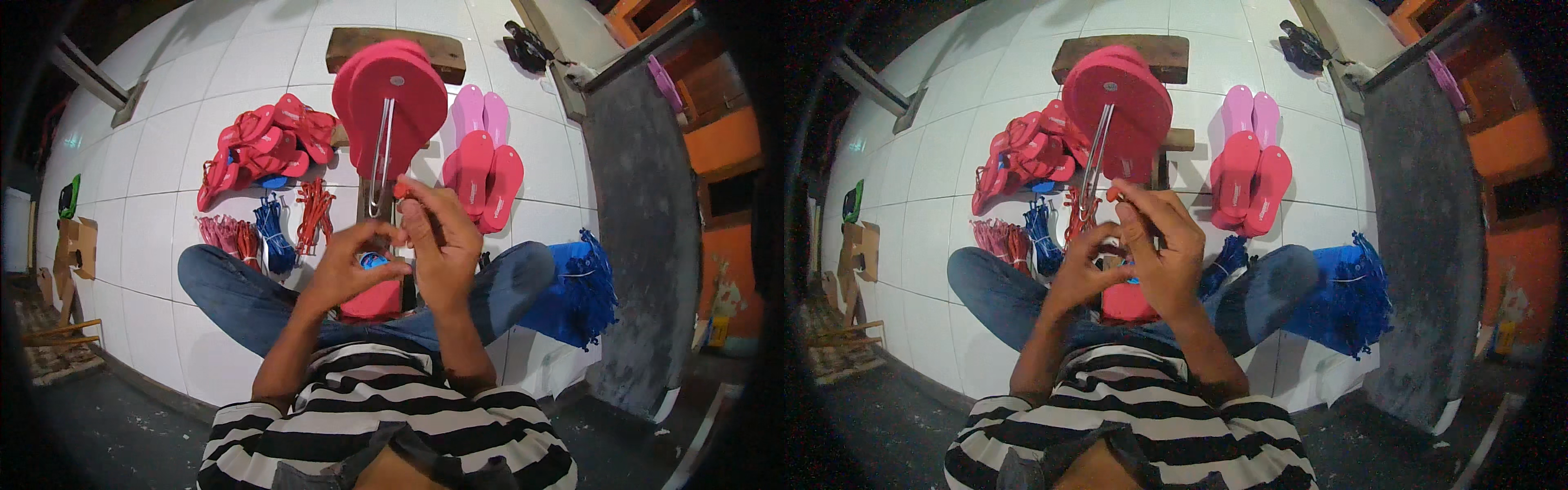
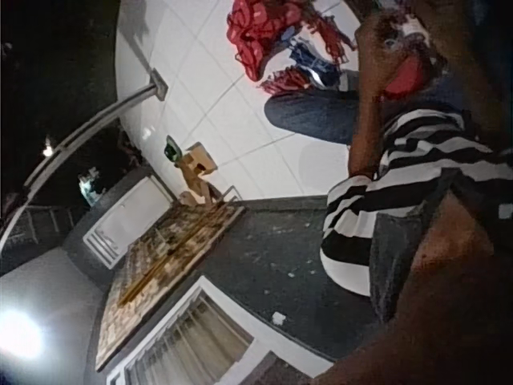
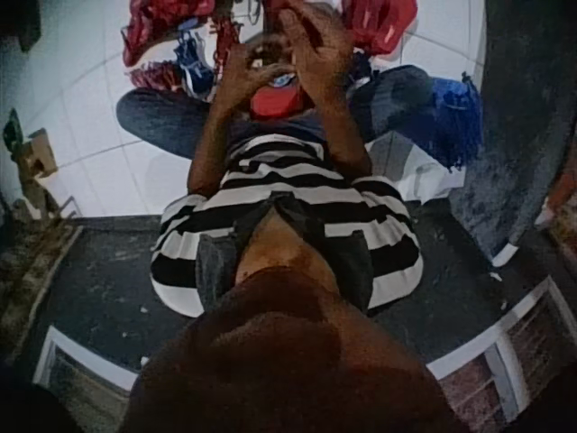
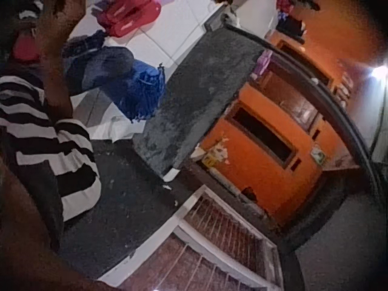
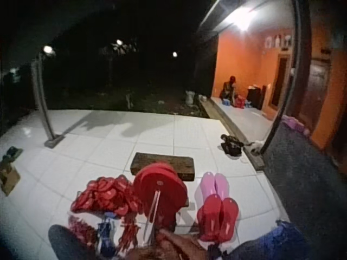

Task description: The person inserts straps into flip-flop soles using a metal tool. They place soles onto a stand and pull plastic straps through the holes.

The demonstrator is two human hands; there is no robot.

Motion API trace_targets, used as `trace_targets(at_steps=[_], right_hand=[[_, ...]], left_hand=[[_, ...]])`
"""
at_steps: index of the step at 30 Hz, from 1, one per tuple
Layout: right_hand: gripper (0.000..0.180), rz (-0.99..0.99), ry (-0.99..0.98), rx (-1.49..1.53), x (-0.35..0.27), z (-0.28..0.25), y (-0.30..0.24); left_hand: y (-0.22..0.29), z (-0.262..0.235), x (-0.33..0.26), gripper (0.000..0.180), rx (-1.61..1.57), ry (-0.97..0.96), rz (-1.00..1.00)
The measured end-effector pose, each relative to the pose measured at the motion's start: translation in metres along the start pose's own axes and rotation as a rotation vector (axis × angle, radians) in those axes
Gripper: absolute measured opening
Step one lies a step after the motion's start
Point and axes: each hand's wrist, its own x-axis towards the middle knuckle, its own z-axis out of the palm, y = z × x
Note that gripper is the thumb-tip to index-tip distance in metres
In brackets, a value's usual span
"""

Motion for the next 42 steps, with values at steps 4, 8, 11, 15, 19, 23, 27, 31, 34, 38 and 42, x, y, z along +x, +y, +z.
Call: trace_targets(at_steps=[4,8,11,15,19,23,27,31,34,38,42], right_hand=[[0.016,-0.174,0.056,0.012,0.005,-0.001,-0.001],[0.015,-0.205,-0.062,-0.067,0.000,-0.004,-0.009],[0.016,-0.257,-0.027,-0.129,-0.001,0.000,-0.012],[0.016,-0.393,0.057,-0.340,-0.004,0.010,-0.017],[0.016,-0.586,0.068,-0.564,0.009,0.010,-0.015],[0.023,-0.624,-0.007,-0.595,0.017,0.001,-0.012],[0.025,-0.539,-0.006,-0.375,0.022,-0.009,-0.007],[0.031,-0.575,0.143,-0.310,0.057,-0.007,-0.013],[0.035,-0.447,-0.141,-0.158,0.076,-0.001,-0.009],[0.033,-0.315,-0.195,-0.147,0.079,0.006,-0.015],[0.030,-0.260,-0.151,-0.090,0.051,0.006,-0.018]], left_hand=[[0.027,-0.034,0.027,0.035,0.265,0.180,0.147],[0.058,-0.052,0.070,0.036,0.485,0.460,0.412],[0.084,-0.053,0.096,0.041,0.688,0.479,0.536],[0.086,-0.055,0.115,0.042,0.846,0.397,0.568],[0.088,-0.053,0.117,0.038,0.913,0.387,0.582],[0.094,-0.051,0.111,0.040,0.976,0.385,0.584],[0.106,-0.051,0.095,0.035,1.040,0.208,0.453],[0.096,-0.056,0.082,0.032,0.789,0.204,0.497],[0.059,-0.036,0.087,0.031,0.175,0.239,0.407],[0.056,-0.011,0.085,0.024,-0.160,0.321,0.336],[0.059,0.002,0.062,0.023,-0.264,0.369,0.266]])
